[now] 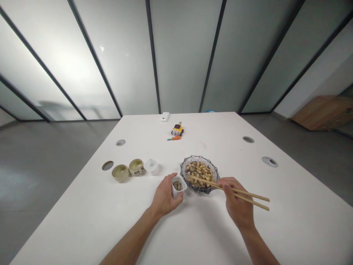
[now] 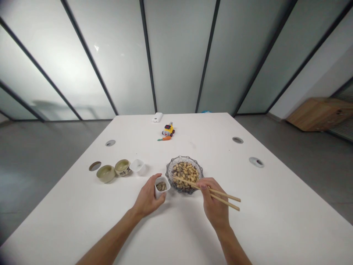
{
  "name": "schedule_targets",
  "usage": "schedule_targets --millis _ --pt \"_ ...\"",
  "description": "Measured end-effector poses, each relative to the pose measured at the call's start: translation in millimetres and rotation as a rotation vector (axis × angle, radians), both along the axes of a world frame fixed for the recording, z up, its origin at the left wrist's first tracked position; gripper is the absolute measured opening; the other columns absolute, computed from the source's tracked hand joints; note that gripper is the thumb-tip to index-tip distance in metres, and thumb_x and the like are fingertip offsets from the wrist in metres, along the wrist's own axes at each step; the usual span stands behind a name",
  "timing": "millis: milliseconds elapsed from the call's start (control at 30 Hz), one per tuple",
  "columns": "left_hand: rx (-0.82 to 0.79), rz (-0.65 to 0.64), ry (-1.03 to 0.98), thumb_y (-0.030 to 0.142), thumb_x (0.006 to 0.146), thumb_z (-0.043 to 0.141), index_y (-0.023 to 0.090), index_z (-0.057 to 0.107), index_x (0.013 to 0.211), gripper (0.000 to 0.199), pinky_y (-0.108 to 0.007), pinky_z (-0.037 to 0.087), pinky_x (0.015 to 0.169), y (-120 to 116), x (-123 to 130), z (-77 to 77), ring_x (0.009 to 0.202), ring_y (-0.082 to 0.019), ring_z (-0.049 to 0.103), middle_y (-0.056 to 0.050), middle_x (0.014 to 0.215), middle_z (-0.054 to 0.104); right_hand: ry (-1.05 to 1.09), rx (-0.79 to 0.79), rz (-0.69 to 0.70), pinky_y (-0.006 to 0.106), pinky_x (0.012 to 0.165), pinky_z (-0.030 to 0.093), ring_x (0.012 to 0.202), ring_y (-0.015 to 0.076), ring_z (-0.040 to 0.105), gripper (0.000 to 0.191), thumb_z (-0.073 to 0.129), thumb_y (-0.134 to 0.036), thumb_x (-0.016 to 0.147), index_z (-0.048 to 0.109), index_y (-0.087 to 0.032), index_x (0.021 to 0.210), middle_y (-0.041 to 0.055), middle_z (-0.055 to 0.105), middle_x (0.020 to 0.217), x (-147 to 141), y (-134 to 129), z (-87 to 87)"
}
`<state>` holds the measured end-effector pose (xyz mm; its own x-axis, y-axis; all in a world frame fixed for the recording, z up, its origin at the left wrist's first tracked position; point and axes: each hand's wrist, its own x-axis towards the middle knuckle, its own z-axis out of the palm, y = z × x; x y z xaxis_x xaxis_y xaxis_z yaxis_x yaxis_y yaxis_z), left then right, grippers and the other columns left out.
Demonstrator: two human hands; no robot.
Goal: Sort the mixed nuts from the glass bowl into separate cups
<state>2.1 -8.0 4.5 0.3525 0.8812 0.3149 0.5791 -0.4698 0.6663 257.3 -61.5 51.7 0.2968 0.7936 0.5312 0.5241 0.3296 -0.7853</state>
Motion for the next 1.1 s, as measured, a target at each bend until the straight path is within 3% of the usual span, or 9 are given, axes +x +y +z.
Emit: schedule_targets --millis 200,400,733,967,1100 --pt "-0.023 0.008 0.008 0.024 0.078 0.067 0.017 0.047 0.139 0.065 -0.050 0.053 0.107 -0.3 -0.1 -1.8 0.120 -0.032 0.064 -0.015 0.130 0.066 -0.191 0.002 0.026 0.030 0.068 0.057 0.074 0.0185 0.069 0.033 0.057 -0.042 0.102 0.071 -0.023 0.079 0.0033 0.072 0.079 4.5 2.6 2.5" --pt "-0.027 0.005 -0.004 0.026 0.080 0.067 0.016 0.047 0.140 0.064 -0.051 0.052 0.108 -0.7 -0.5 -1.4 0.122 -0.032 0.064 -0.015 0.132 0.065 -0.302 0.009 0.075 0.031 0.073 0.058 0.076 0.0186 0.071 0.026 0.059 -0.039 0.102 0.071 -0.024 0.084 0.0029 0.075 0.083 -0.9 1.2 3.8" --pt "-0.057 0.012 -0.008 0.025 0.080 0.068 0.018 0.047 0.141 0.064 -0.052 0.052 0.109 -0.9 -0.6 0.7 0.124 -0.033 0.063 -0.015 0.135 0.065 -0.274 -0.022 0.127 0.034 0.076 0.062 0.077 0.0205 0.072 0.027 0.058 -0.041 0.101 0.071 -0.025 0.085 0.0051 0.075 0.084 -2.4 -2.1 5.9" --pt "-0.046 0.005 -0.016 0.026 0.081 0.067 0.016 0.047 0.140 0.063 -0.052 0.051 0.110 -0.7 -0.2 0.5 0.125 -0.033 0.063 -0.015 0.135 0.064 -0.292 -0.050 0.289 0.033 0.087 0.062 0.093 0.0207 0.074 0.016 0.061 -0.030 0.101 0.076 -0.025 0.098 0.0056 0.076 0.099 -4.2 -5.2 -3.0" --pt "-0.064 0.008 -0.021 0.025 0.081 0.068 0.017 0.047 0.140 0.063 -0.050 0.052 0.109 -0.6 -0.3 1.1 0.123 -0.032 0.064 -0.014 0.132 0.065 -0.265 0.011 0.203 0.035 0.084 0.062 0.088 0.0208 0.074 0.016 0.062 -0.030 0.100 0.077 -0.025 0.095 0.0049 0.077 0.095 -2.1 -7.2 0.8"
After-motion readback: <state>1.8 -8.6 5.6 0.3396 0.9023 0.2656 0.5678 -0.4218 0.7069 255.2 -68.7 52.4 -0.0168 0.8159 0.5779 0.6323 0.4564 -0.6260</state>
